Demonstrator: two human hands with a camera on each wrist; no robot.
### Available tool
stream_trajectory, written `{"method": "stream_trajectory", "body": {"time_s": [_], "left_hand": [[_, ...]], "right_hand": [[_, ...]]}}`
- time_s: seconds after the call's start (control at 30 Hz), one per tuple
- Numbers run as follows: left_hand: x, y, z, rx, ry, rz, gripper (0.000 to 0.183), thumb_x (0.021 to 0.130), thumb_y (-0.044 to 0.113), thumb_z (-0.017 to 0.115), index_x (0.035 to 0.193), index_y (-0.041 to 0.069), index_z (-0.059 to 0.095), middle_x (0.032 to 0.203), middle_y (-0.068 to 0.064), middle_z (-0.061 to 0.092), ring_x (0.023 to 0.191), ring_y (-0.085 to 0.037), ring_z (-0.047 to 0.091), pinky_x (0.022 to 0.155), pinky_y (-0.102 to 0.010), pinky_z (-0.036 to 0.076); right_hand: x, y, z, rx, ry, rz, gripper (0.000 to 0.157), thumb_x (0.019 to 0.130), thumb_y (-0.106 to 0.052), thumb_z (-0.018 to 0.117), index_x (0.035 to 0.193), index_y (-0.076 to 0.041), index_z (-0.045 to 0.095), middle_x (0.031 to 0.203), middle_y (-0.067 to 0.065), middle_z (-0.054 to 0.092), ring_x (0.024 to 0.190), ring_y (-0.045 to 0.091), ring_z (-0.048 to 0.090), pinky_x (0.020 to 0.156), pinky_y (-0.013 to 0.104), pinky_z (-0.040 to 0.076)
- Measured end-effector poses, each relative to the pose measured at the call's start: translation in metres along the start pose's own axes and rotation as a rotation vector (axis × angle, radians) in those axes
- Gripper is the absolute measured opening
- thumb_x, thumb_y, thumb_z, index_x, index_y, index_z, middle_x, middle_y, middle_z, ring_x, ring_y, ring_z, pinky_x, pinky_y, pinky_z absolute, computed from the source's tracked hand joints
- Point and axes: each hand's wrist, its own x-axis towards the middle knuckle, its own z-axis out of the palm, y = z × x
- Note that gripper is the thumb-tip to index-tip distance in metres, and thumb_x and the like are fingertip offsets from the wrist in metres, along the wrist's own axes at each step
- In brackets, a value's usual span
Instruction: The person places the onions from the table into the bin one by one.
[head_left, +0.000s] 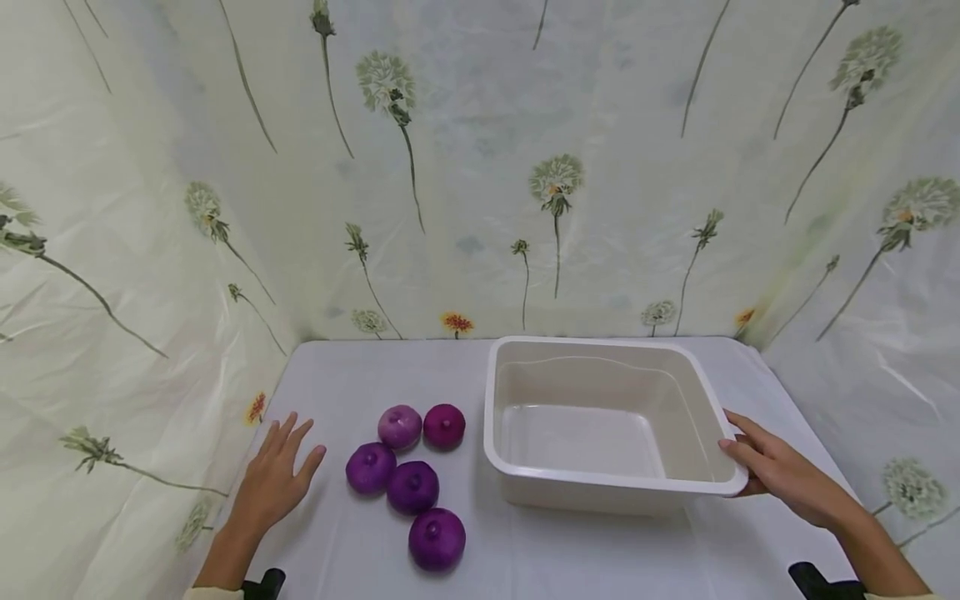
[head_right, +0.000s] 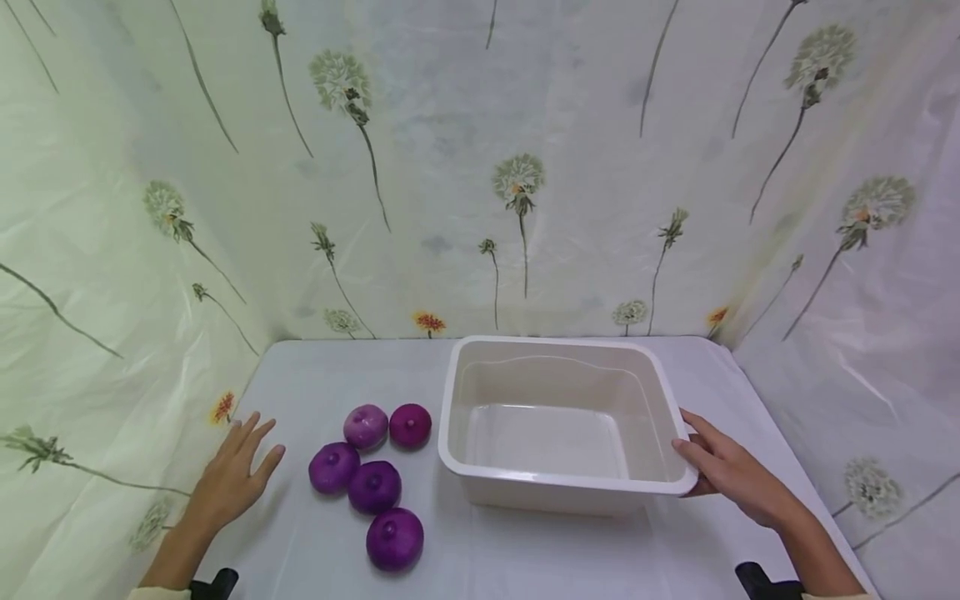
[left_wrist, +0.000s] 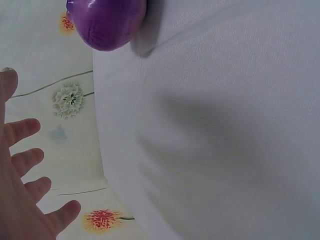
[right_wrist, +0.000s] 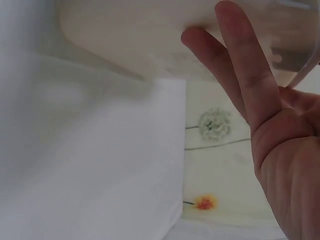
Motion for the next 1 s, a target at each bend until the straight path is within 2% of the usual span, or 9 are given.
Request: {"method": "stream_trajectory", "body": {"time_s": [0.17,0.33,0.43,0.57,0.77,1.0], "left_hand": [[0.000,0.003,0.004,-0.029,0.019,0.033,0.055,0.101,0.042,0.055,0.145,0.009,0.049,0.155,-0.021,0.041,0.144,-0.050,0.031,0.102,-0.075,0.034],[-0.001,0.006,0.011,-0.092,0.001,0.028,0.055,0.101,0.042,0.056,0.145,0.009,0.050,0.154,-0.021,0.043,0.143,-0.050,0.032,0.107,-0.071,0.033],[-0.002,0.010,0.015,-0.154,-0.016,0.037,0.055,0.100,0.040,0.058,0.144,0.007,0.050,0.152,-0.023,0.044,0.142,-0.051,0.034,0.110,-0.068,0.031],[-0.005,0.014,0.021,-0.249,-0.037,0.062,0.054,0.099,0.035,0.061,0.143,0.006,0.051,0.151,-0.025,0.044,0.139,-0.050,0.038,0.110,-0.068,0.031],[-0.010,0.020,0.032,-0.393,-0.089,0.093,0.056,0.097,0.029,0.065,0.145,0.005,0.049,0.153,-0.023,0.042,0.140,-0.044,0.042,0.100,-0.059,0.048],[-0.014,0.024,0.042,-0.478,-0.128,0.054,0.066,0.093,0.028,0.071,0.149,0.006,0.044,0.156,-0.022,0.038,0.138,-0.045,0.044,0.095,-0.053,0.054]], "right_hand": [[0.000,0.002,-0.001,0.028,0.007,0.031,0.069,0.109,-0.032,0.039,0.159,-0.003,0.002,0.132,0.029,0.054,0.094,0.023,0.073,0.076,0.044,0.061],[-0.001,0.003,-0.004,0.057,-0.023,0.026,0.066,0.110,-0.030,0.037,0.160,-0.006,0.001,0.123,0.000,0.062,0.098,0.021,0.072,0.079,0.042,0.061],[-0.001,0.003,-0.006,0.080,-0.051,0.004,0.065,0.110,-0.028,0.036,0.160,-0.008,0.000,0.121,-0.010,0.061,0.099,0.020,0.072,0.080,0.043,0.061],[-0.001,0.004,-0.007,0.097,-0.072,-0.011,0.064,0.111,-0.026,0.034,0.160,-0.007,-0.002,0.121,-0.014,0.060,0.098,0.020,0.072,0.079,0.042,0.061],[-0.003,0.004,-0.006,0.104,-0.069,0.005,0.065,0.111,-0.028,0.034,0.161,-0.011,-0.003,0.119,-0.021,0.060,0.099,0.021,0.073,0.080,0.042,0.061],[-0.004,0.004,-0.004,0.107,-0.067,-0.027,0.063,0.111,-0.026,0.034,0.161,-0.010,0.000,0.119,-0.022,0.062,0.099,0.020,0.072,0.078,0.042,0.061]]}}
